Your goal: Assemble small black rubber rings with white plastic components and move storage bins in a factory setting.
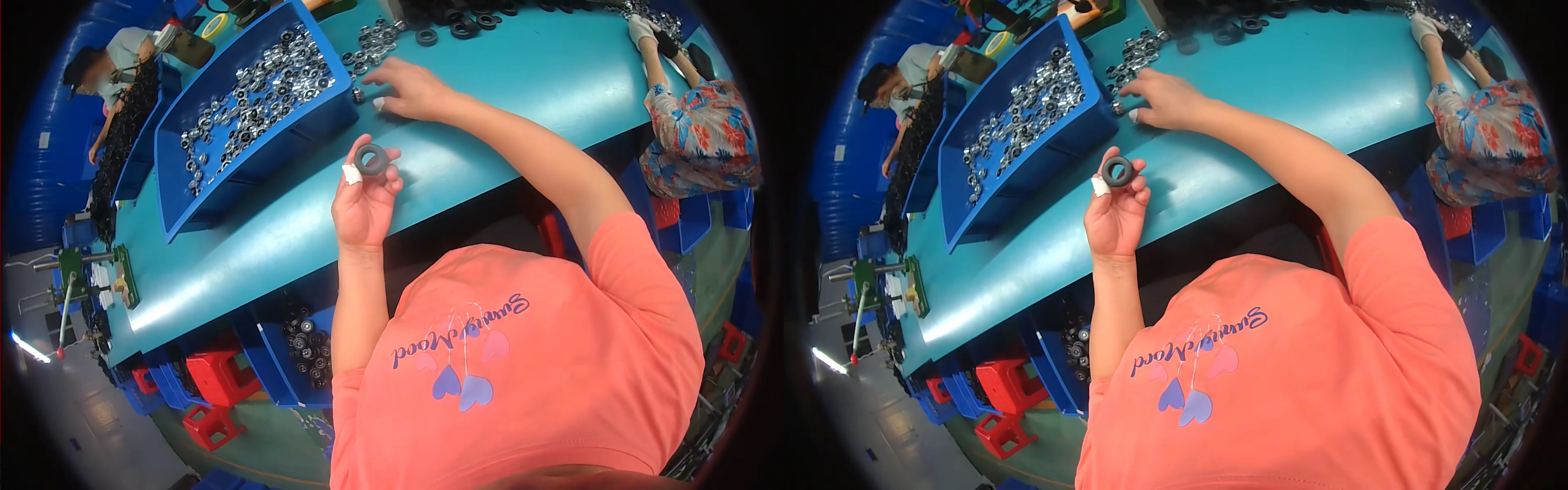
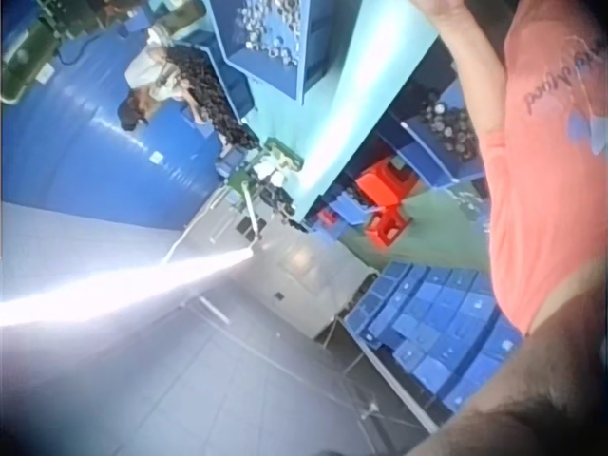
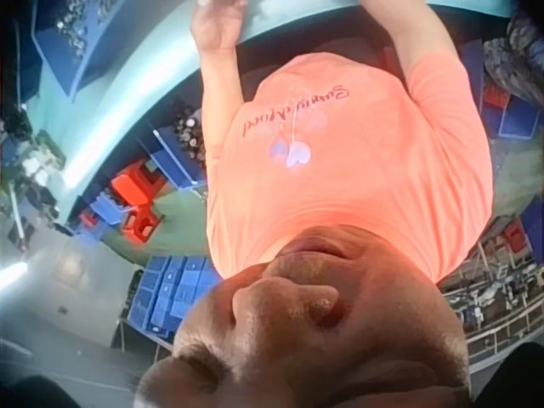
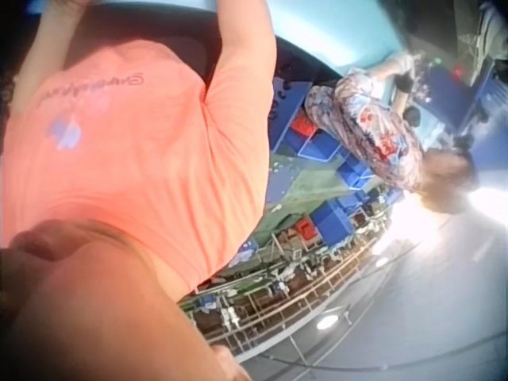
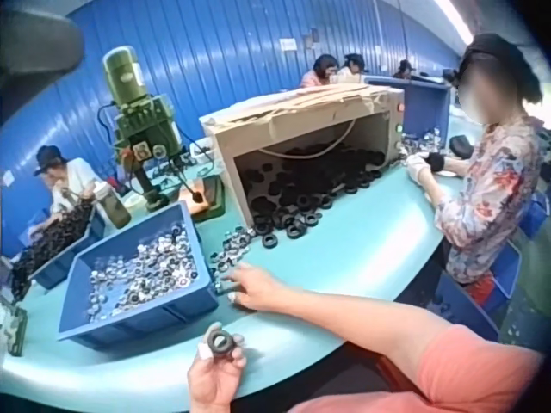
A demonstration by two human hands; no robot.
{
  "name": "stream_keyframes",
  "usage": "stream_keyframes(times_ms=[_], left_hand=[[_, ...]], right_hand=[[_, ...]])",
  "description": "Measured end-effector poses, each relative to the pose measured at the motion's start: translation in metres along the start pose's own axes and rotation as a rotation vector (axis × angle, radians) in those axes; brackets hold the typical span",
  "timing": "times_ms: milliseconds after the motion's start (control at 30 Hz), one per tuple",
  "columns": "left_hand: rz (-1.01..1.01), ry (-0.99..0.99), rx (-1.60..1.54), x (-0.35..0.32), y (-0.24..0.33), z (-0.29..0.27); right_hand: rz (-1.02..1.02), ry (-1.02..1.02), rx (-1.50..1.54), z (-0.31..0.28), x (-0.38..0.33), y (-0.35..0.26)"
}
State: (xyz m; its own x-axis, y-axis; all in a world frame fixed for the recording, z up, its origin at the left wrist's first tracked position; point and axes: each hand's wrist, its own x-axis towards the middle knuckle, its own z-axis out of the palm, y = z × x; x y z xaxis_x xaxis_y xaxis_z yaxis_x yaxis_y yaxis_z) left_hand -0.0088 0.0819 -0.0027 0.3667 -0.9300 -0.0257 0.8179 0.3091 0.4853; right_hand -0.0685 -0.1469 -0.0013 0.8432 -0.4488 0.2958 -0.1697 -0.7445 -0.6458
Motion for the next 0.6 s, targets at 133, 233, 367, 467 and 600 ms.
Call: stream_keyframes(times_ms=[133,233,367,467,600], left_hand=[[-0.009,0.0,-0.011,-0.003,0.002,0.0],[-0.003,0.016,-0.003,-0.004,0.003,0.0],[-0.005,0.007,-0.031,-0.003,-0.002,-0.004],[-0.008,0.007,-0.031,-0.002,-0.004,-0.003],[-0.011,0.011,-0.02,-0.003,-0.006,-0.002]], right_hand=[[0.041,0.046,-0.233,0.021,0.017,-0.006],[0.063,0.005,-0.269,0.024,0.02,-0.006],[0.084,-0.046,-0.231,0.017,0.015,-0.008],[0.066,-0.004,-0.172,0.018,0.015,-0.013],[0.046,-0.013,-0.187,0.019,0.016,-0.01]])
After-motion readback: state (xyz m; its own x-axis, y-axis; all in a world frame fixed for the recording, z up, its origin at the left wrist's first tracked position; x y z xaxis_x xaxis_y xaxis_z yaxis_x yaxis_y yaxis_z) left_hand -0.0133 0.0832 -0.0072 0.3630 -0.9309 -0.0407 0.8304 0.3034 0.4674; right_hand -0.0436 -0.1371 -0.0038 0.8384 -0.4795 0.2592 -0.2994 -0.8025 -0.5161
